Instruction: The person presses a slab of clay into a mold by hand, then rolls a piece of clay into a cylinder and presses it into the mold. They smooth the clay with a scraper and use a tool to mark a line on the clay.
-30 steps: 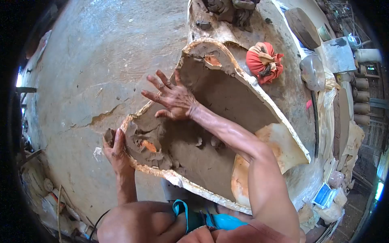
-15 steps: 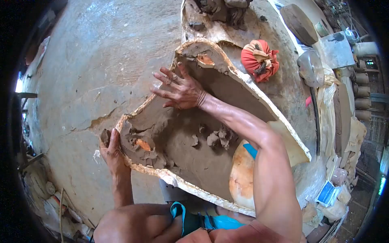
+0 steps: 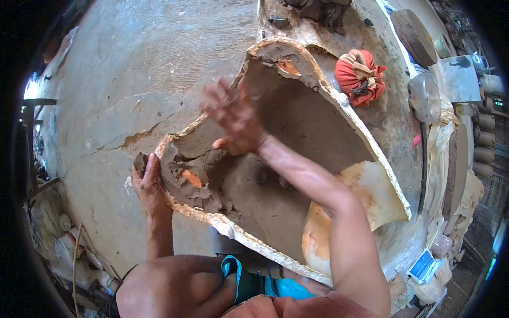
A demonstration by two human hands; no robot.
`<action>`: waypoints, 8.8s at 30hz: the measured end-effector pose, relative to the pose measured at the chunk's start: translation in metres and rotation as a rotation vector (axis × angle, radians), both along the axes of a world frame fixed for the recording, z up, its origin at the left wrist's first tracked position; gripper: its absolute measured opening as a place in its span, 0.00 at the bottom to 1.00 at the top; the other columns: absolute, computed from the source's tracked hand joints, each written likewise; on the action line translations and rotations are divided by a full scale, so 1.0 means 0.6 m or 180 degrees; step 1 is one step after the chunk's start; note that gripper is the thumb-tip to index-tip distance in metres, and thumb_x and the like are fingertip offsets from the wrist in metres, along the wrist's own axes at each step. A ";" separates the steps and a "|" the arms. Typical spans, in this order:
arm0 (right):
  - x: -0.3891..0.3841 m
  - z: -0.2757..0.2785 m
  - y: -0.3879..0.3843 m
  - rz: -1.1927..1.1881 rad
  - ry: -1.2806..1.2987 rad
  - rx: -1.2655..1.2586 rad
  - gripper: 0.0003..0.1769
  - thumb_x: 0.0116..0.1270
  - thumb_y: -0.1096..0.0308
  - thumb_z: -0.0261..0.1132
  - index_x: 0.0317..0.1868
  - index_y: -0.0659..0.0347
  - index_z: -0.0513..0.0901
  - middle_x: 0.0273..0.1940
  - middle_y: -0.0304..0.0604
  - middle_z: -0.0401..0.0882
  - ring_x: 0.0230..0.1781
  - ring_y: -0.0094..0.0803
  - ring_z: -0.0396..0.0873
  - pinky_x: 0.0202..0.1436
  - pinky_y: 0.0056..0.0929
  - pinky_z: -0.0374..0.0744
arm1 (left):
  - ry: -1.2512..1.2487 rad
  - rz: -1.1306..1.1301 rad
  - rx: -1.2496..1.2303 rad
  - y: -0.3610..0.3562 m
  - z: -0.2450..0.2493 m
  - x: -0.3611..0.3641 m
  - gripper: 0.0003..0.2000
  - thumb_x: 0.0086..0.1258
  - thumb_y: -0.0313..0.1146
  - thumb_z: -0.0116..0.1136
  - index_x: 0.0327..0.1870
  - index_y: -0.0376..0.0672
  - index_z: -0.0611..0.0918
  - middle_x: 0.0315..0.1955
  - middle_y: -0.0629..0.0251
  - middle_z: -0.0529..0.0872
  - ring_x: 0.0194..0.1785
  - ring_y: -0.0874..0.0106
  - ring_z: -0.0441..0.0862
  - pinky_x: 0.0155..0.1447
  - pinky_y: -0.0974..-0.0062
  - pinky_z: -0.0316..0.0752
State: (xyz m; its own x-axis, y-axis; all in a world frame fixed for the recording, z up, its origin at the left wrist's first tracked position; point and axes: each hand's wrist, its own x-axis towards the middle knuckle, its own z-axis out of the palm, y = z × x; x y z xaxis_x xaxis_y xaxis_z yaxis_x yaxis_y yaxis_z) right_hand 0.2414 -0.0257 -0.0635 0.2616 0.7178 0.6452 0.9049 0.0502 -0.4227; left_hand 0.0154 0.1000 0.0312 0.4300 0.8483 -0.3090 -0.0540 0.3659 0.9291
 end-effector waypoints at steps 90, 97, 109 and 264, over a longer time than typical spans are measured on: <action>-0.074 0.043 -0.332 -0.1621 0.0689 -0.1341 0.11 0.65 0.63 0.73 0.44 0.60 0.90 0.57 0.47 0.87 0.43 0.44 0.86 0.51 0.41 0.87 | -0.0601 -0.0099 -0.0434 0.008 -0.033 -0.006 0.08 0.81 0.25 0.59 0.55 0.36 0.79 0.45 0.61 0.88 0.48 0.70 0.89 0.52 0.70 0.86; -0.144 0.122 -0.258 -0.0978 0.1221 -0.1865 0.16 0.71 0.60 0.69 0.54 0.58 0.90 0.57 0.48 0.85 0.50 0.46 0.87 0.54 0.45 0.88 | -0.0597 -0.0124 -0.0287 0.012 -0.048 -0.008 0.09 0.80 0.26 0.60 0.57 0.36 0.79 0.47 0.60 0.88 0.49 0.70 0.89 0.54 0.71 0.86; -0.154 0.074 -0.286 -0.0678 0.1049 -0.1643 0.09 0.68 0.65 0.67 0.43 0.59 0.88 0.47 0.41 0.88 0.43 0.41 0.86 0.48 0.41 0.87 | -0.0282 -0.0207 0.0209 0.009 -0.040 -0.013 0.15 0.87 0.37 0.53 0.59 0.34 0.81 0.55 0.53 0.89 0.56 0.69 0.87 0.61 0.68 0.84; 0.618 0.050 -1.193 -0.2553 0.1616 -0.4028 0.44 0.55 0.48 0.84 0.68 0.53 0.75 0.67 0.63 0.76 0.62 0.57 0.82 0.58 0.52 0.84 | 0.0863 -0.4630 -0.0968 -1.698 0.422 0.650 0.17 0.82 0.34 0.52 0.66 0.40 0.82 0.57 0.50 0.88 0.59 0.53 0.88 0.60 0.59 0.82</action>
